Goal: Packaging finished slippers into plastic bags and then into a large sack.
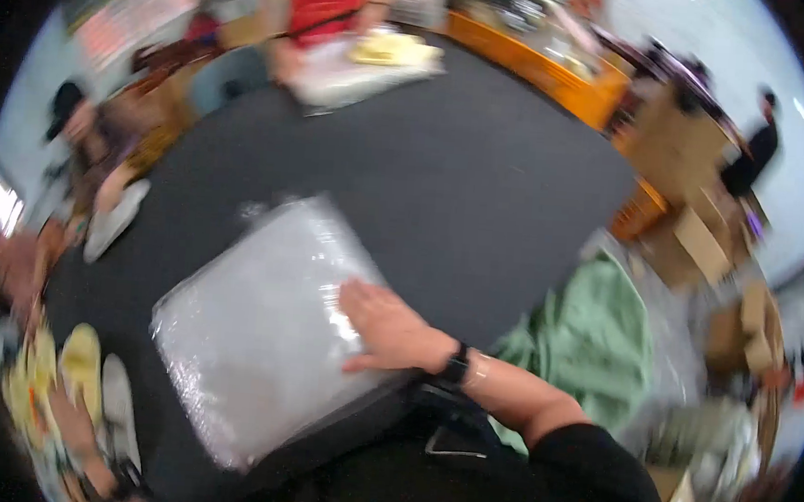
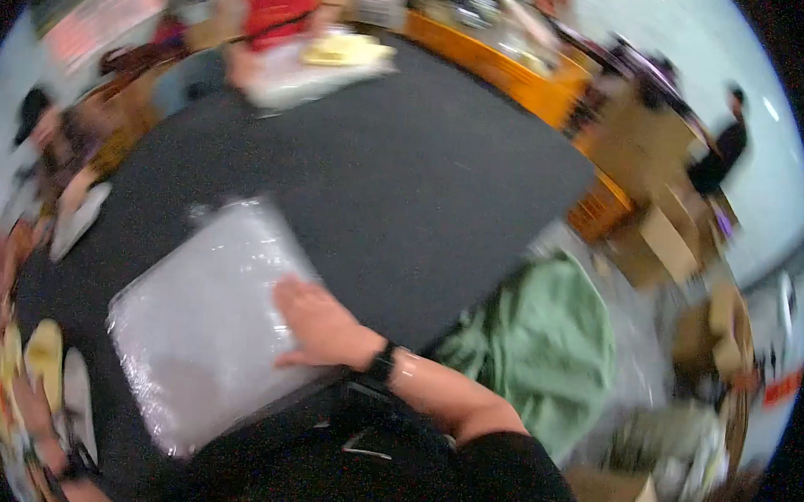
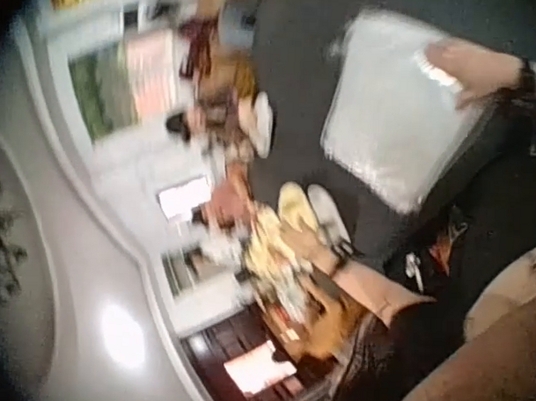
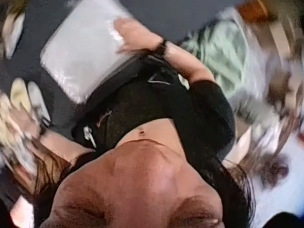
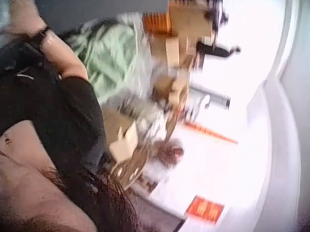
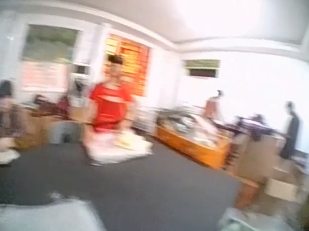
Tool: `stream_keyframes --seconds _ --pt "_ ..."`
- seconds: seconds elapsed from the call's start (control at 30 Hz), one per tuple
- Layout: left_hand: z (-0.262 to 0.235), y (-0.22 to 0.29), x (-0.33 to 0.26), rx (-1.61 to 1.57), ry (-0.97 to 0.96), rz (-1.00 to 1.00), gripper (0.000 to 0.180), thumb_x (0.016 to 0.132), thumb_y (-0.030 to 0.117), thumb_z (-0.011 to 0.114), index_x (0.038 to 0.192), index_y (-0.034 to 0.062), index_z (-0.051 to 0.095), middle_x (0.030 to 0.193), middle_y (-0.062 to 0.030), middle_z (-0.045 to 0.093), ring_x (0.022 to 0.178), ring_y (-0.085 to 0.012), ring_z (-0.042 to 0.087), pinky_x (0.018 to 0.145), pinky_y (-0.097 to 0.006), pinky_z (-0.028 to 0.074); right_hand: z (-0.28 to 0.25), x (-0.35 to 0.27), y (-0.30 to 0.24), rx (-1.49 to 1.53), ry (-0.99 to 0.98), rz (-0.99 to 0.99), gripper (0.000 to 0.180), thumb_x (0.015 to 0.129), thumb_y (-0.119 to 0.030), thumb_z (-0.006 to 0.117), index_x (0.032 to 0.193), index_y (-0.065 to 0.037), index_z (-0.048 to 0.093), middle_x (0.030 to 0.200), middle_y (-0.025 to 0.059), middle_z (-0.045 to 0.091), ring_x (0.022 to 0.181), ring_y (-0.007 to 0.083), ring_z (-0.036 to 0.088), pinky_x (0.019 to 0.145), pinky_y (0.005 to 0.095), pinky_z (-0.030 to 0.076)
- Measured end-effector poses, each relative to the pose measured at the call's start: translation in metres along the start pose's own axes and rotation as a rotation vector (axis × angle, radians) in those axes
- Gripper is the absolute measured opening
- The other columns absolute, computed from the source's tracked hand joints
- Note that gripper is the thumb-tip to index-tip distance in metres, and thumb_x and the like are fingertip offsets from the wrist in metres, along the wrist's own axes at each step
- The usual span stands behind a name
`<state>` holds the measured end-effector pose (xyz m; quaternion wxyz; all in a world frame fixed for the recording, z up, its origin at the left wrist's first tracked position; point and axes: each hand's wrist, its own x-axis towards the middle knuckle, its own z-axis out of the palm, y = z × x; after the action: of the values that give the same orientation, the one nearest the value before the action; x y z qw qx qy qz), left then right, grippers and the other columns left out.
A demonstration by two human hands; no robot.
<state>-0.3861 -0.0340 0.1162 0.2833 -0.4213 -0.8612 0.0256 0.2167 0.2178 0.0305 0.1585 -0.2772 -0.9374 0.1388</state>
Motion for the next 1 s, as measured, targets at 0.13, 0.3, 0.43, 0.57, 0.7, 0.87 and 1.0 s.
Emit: stream_keyframes --seconds 0.13,0.3,0.43,0.57,0.7,0.87,1.0 --pt "-0.124 0.19 -0.084 -0.526 0.117 0.369 0.048 0.095 0.031 0.065 0.129 -0.0017 0.059 0.136 -0.0219 0.055 0.126 -0.0413 0.051 0.108 -0.049 0.037 0.014 0.0 0.005 0.034 -0.05 -0.004 0.11 0.08 -0.066 0.064 0.146 0.013 0.026 0.155 0.029 0.023 0.148 0.0398 0.014 0.12 0.0483 0.02" --pt "-0.125 0.274 -0.16 -0.538 0.114 0.465 0.047 0.098 0.035 0.059 0.13 0.001 0.06 0.137 -0.0207 0.055 0.127 -0.0399 0.05 0.108 -0.05 0.036 0.017 -0.009 0.01 0.133 0.102 -0.058 0.104 0.081 -0.059 0.068 0.147 0.009 0.027 0.156 0.0277 0.022 0.148 0.0404 0.012 0.119 0.0499 0.019" --pt "-0.119 0.289 -0.179 -0.489 0.047 0.509 0.052 0.101 0.043 0.047 0.135 0.0048 0.057 0.14 -0.0175 0.053 0.134 -0.0393 0.044 0.112 -0.055 0.027 -0.008 -0.03 0.018 0.22 0.318 -0.118 0.086 0.085 -0.047 0.07 0.148 -0.002 0.033 0.156 0.0237 0.024 0.148 0.0405 0.015 0.117 0.0527 0.023" --pt "-0.077 0.274 -0.186 -0.34 -0.001 0.469 0.054 0.104 0.038 0.037 0.141 -0.0005 0.047 0.147 -0.0191 0.045 0.138 -0.0361 0.039 0.115 -0.049 0.024 -0.069 -0.097 0.058 0.098 0.839 0.13 0.039 0.081 -0.008 0.07 0.119 -0.007 0.06 0.137 0.0148 0.053 0.129 0.0334 0.05 0.104 0.043 0.042" --pt "-0.071 0.289 -0.189 -0.444 -0.066 0.52 0.059 0.106 0.042 0.024 0.141 0.0016 0.048 0.145 -0.0188 0.048 0.138 -0.0369 0.039 0.113 -0.052 0.023 -0.053 -0.227 0.145 0.011 1.201 0.646 0.02 0.088 -0.006 0.062 0.107 -0.002 0.064 0.115 0.0158 0.065 0.112 0.033 0.06 0.097 0.0399 0.047" --pt "-0.068 0.293 -0.19 -0.426 -0.102 0.486 0.057 0.105 0.041 0.025 0.141 0.0029 0.049 0.149 -0.0193 0.043 0.14 -0.0351 0.036 0.115 -0.052 0.018 0.073 -0.392 0.187 0.011 0.604 1.261 0.028 0.085 -0.022 0.061 0.103 -0.001 0.065 0.1 0.0238 0.067 0.097 0.0427 0.062 0.086 0.0483 0.05" --pt "-0.073 0.295 -0.188 -0.427 -0.048 0.472 0.059 0.105 0.041 0.024 0.141 0.0028 0.048 0.152 -0.0187 0.038 0.143 -0.034 0.03 0.117 -0.05 0.012 0.157 -0.44 0.16 0.243 0.125 1.244 0.037 0.083 -0.032 0.063 0.108 -0.007 0.069 0.099 0.0197 0.069 0.091 0.0382 0.066 0.083 0.044 0.053"
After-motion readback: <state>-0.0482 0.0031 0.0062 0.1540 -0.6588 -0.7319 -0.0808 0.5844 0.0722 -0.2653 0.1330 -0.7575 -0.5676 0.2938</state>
